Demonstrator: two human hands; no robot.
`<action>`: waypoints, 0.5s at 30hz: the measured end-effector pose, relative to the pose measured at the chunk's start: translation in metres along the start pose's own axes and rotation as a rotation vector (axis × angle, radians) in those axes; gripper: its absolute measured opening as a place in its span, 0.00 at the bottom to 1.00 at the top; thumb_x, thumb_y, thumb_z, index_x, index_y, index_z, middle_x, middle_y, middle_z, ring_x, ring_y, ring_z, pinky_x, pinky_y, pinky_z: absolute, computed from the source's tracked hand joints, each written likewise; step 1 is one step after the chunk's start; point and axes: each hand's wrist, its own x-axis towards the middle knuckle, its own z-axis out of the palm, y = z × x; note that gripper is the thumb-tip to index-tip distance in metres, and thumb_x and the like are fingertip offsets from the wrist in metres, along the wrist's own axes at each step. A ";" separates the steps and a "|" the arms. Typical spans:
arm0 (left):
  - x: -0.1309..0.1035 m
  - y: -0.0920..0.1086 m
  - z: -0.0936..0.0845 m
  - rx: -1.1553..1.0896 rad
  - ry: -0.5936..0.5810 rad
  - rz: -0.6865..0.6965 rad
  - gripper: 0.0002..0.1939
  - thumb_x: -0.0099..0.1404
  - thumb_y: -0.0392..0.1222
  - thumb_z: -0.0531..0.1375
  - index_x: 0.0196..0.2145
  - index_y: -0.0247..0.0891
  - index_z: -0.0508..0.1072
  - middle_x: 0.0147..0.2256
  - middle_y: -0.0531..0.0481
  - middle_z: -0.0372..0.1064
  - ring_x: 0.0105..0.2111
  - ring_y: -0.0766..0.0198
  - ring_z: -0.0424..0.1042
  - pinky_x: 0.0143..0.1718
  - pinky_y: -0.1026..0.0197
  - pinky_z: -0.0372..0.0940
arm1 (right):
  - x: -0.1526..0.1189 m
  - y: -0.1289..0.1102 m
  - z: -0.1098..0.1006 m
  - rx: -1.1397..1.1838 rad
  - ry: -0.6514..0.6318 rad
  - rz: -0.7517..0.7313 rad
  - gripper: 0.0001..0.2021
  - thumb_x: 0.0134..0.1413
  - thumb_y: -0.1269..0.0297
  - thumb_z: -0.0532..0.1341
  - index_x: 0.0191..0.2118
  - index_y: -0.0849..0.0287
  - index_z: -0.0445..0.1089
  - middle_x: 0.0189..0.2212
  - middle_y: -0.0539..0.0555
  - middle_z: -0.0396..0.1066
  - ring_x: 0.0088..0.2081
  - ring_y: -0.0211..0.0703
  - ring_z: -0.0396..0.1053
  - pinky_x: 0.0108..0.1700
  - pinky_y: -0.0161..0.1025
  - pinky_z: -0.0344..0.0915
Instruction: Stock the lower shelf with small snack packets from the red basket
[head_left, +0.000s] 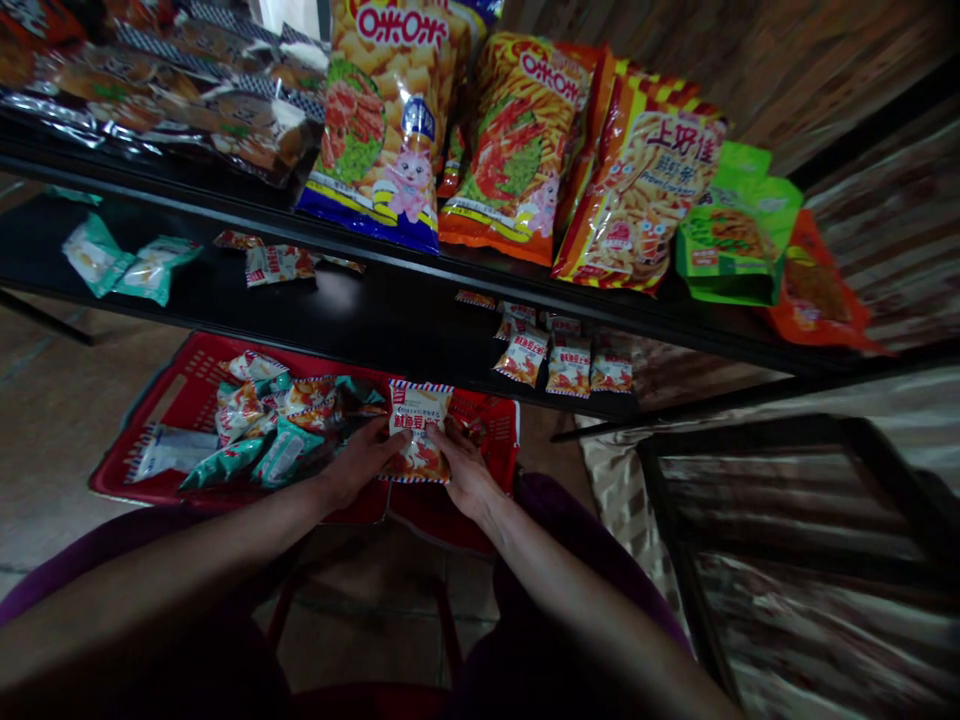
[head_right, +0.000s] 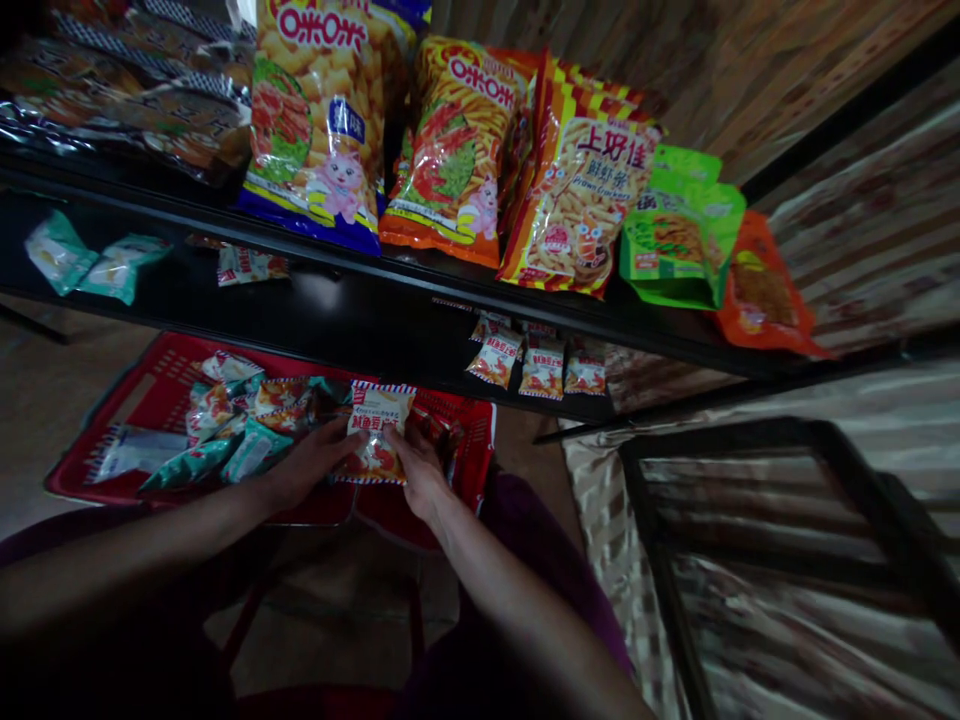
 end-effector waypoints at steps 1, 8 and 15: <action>0.002 0.000 0.000 -0.007 0.004 0.013 0.20 0.50 0.51 0.64 0.39 0.38 0.71 0.37 0.46 0.74 0.33 0.60 0.73 0.37 0.57 0.67 | -0.001 -0.001 0.000 -0.012 0.013 0.000 0.21 0.37 0.58 0.71 0.41 0.53 0.70 0.35 0.50 0.77 0.36 0.42 0.74 0.36 0.38 0.71; 0.012 0.005 0.002 0.058 0.085 0.043 0.20 0.49 0.55 0.64 0.32 0.36 0.71 0.33 0.45 0.74 0.35 0.55 0.73 0.36 0.56 0.67 | -0.005 -0.003 -0.007 -0.049 0.091 0.044 0.23 0.33 0.59 0.72 0.41 0.53 0.71 0.35 0.50 0.77 0.36 0.42 0.74 0.36 0.39 0.70; 0.024 -0.004 0.024 -0.070 0.044 0.055 0.22 0.52 0.48 0.63 0.42 0.35 0.67 0.39 0.44 0.73 0.37 0.57 0.73 0.41 0.54 0.67 | 0.001 -0.006 -0.020 -0.125 0.153 -0.037 0.21 0.35 0.56 0.71 0.40 0.53 0.71 0.36 0.49 0.76 0.34 0.38 0.72 0.35 0.36 0.66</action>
